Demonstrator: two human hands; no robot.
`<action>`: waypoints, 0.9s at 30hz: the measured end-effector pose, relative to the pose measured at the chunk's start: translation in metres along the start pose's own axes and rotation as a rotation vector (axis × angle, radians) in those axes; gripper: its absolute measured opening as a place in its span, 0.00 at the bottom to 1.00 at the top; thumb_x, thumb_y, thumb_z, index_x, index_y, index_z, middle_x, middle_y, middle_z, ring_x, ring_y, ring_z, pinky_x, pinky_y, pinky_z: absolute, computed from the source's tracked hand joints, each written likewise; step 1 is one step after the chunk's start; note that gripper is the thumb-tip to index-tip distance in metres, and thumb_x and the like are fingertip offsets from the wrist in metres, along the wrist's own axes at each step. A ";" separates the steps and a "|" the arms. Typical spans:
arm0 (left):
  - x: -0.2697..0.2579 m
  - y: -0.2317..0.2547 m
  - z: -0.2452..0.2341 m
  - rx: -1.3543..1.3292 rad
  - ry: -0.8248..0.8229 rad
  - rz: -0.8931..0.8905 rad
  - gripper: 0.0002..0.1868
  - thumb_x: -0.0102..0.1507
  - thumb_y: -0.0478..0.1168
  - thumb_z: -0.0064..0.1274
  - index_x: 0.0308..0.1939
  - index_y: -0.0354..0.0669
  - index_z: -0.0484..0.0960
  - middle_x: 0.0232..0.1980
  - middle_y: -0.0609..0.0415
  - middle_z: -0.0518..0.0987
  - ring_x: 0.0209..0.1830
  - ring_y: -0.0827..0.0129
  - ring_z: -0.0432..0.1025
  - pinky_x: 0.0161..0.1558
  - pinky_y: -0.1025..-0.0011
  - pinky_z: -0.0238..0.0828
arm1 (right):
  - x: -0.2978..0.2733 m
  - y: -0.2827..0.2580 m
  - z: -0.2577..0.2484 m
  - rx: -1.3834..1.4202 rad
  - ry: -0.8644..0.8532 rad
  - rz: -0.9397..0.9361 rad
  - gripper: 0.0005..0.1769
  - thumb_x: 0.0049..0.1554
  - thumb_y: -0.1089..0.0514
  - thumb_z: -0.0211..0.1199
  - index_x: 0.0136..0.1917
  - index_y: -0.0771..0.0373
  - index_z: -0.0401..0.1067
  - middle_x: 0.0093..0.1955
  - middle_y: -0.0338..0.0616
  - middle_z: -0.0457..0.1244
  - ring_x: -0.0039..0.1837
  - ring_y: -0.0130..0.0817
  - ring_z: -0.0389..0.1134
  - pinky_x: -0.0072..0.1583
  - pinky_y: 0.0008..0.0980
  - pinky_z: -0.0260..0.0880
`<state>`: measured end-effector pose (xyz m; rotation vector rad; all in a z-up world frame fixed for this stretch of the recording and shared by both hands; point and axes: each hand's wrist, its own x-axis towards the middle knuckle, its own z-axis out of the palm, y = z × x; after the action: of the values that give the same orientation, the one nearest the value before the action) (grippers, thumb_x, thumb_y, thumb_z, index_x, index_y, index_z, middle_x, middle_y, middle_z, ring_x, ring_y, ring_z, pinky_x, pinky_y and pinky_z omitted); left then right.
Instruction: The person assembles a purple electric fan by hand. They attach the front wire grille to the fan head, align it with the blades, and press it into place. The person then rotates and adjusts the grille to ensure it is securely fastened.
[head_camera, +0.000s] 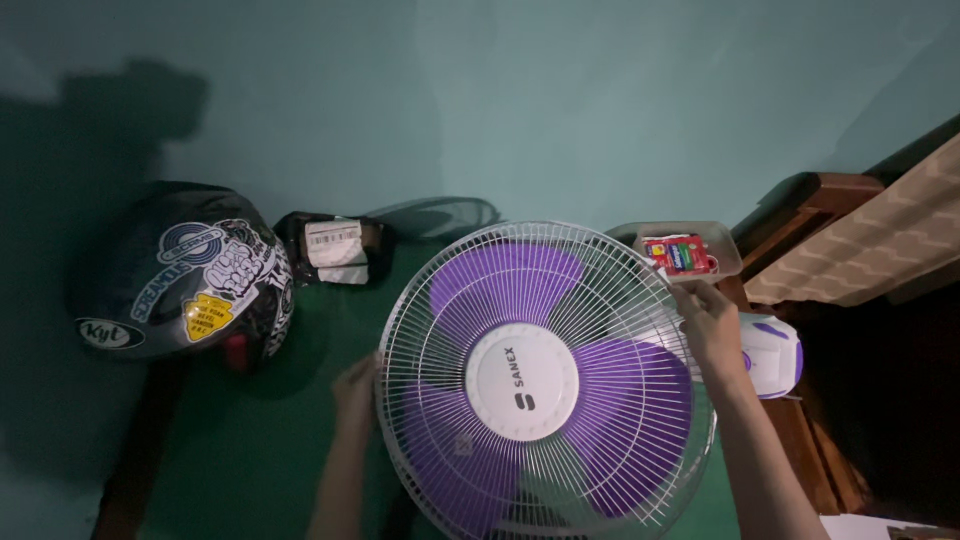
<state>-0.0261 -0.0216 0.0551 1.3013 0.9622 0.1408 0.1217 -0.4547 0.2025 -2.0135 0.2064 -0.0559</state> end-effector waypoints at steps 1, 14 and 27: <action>-0.009 0.006 0.000 -0.054 -0.004 -0.068 0.17 0.65 0.48 0.55 0.53 0.44 0.83 0.45 0.48 0.85 0.43 0.64 0.80 0.46 0.65 0.77 | -0.001 -0.002 0.000 -0.001 -0.001 0.006 0.15 0.64 0.53 0.60 0.57 0.65 0.77 0.39 0.39 0.62 0.38 0.25 0.58 0.41 0.28 0.59; -0.111 -0.021 -0.003 -0.254 0.068 -0.287 0.24 0.72 0.52 0.41 0.52 0.35 0.82 0.46 0.44 0.82 0.45 0.62 0.76 0.50 0.63 0.72 | 0.002 -0.001 -0.001 0.014 -0.021 -0.072 0.14 0.65 0.60 0.56 0.63 0.59 0.74 0.50 0.44 0.67 0.40 0.26 0.65 0.39 0.27 0.66; -0.068 -0.077 -0.004 -0.547 0.073 -0.250 0.22 0.69 0.39 0.47 0.64 0.27 0.75 0.58 0.39 0.80 0.56 0.56 0.75 0.60 0.60 0.73 | 0.002 0.007 -0.002 -0.012 0.015 -0.023 0.16 0.67 0.49 0.58 0.62 0.60 0.72 0.41 0.41 0.61 0.35 0.26 0.59 0.34 0.29 0.56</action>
<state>-0.1029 -0.0825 0.0244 0.6732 1.0486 0.2399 0.1226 -0.4595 0.1970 -2.0276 0.1938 -0.0842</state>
